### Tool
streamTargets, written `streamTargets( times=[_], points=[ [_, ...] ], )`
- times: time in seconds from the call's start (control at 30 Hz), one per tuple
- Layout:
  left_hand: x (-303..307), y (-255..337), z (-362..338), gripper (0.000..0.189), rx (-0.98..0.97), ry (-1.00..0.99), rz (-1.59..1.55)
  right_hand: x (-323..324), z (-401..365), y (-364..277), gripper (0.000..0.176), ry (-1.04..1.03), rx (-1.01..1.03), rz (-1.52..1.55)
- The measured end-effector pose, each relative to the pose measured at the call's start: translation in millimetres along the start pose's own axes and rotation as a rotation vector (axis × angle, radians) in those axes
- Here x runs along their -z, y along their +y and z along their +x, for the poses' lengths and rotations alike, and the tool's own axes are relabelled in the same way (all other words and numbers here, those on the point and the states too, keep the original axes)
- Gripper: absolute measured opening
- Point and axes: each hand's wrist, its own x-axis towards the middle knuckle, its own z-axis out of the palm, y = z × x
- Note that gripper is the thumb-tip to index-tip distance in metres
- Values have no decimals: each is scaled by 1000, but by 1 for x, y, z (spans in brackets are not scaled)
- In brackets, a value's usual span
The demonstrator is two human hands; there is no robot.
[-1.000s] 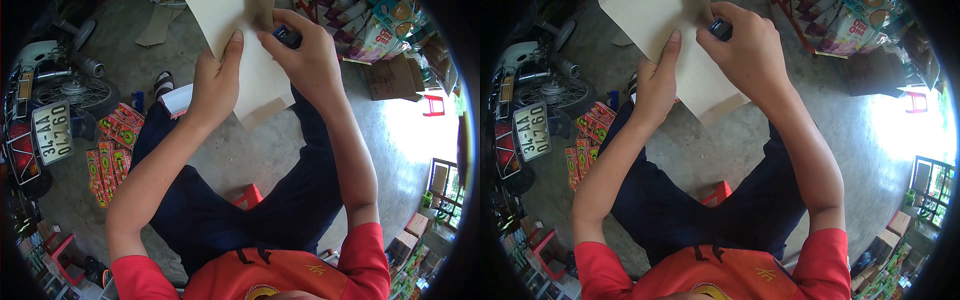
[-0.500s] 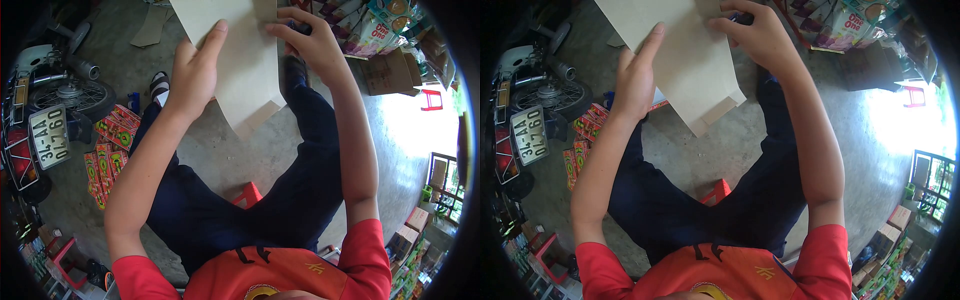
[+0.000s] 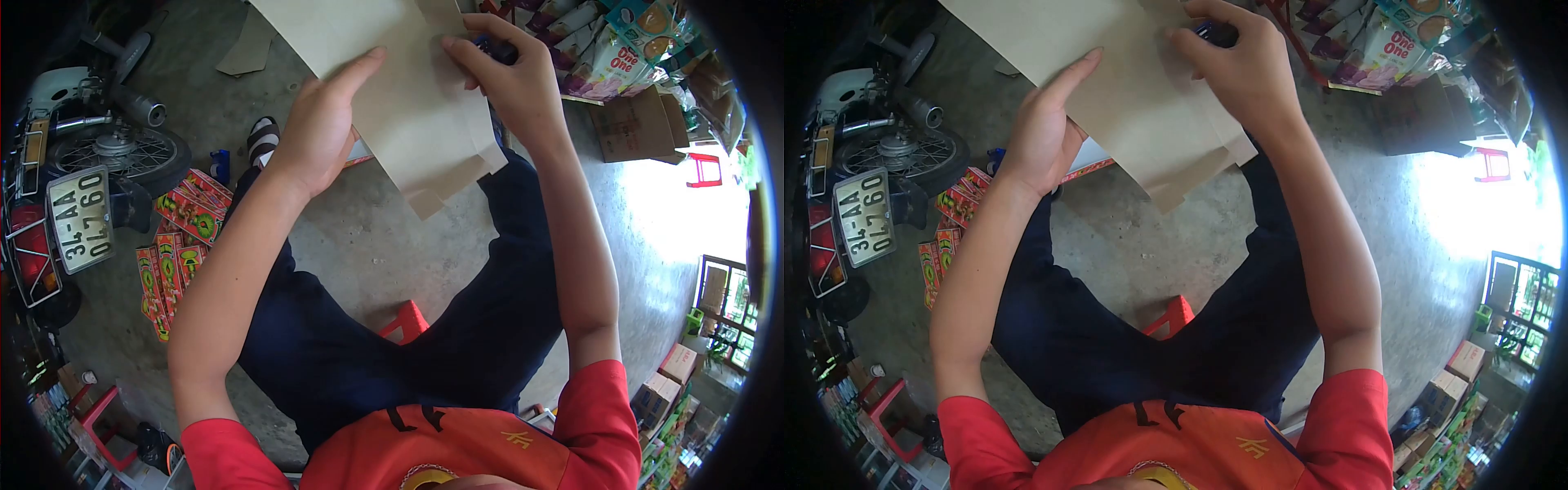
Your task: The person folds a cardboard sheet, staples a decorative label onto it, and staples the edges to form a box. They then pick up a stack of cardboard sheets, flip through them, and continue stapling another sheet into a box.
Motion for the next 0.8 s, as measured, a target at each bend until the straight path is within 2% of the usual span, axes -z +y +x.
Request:
streamTargets(
  times=[0.2,0.4,0.5,0.63,0.67,0.73,0.8],
  points=[
    [0,-4,1,42,-72,46,30,-10,-12,-21,41,91,91,-215],
    [-2,-5,0,41,-84,60,27,-18,-15,-13,39,145,307,-334],
    [-1,-6,1,40,-103,74,57,-23,-20,-19,38,128,314,-390],
    [0,-1,2,40,-109,81,12,-13,-11,-15,41,121,326,-281],
    [4,4,3,40,-67,63,-2,-6,-10,-20,42,3,83,-132],
    [13,14,6,40,18,20,-34,7,-2,-6,39,-104,7,-115],
    [13,22,4,44,10,-22,-58,18,5,15,34,-211,-57,-86]
  ],
)
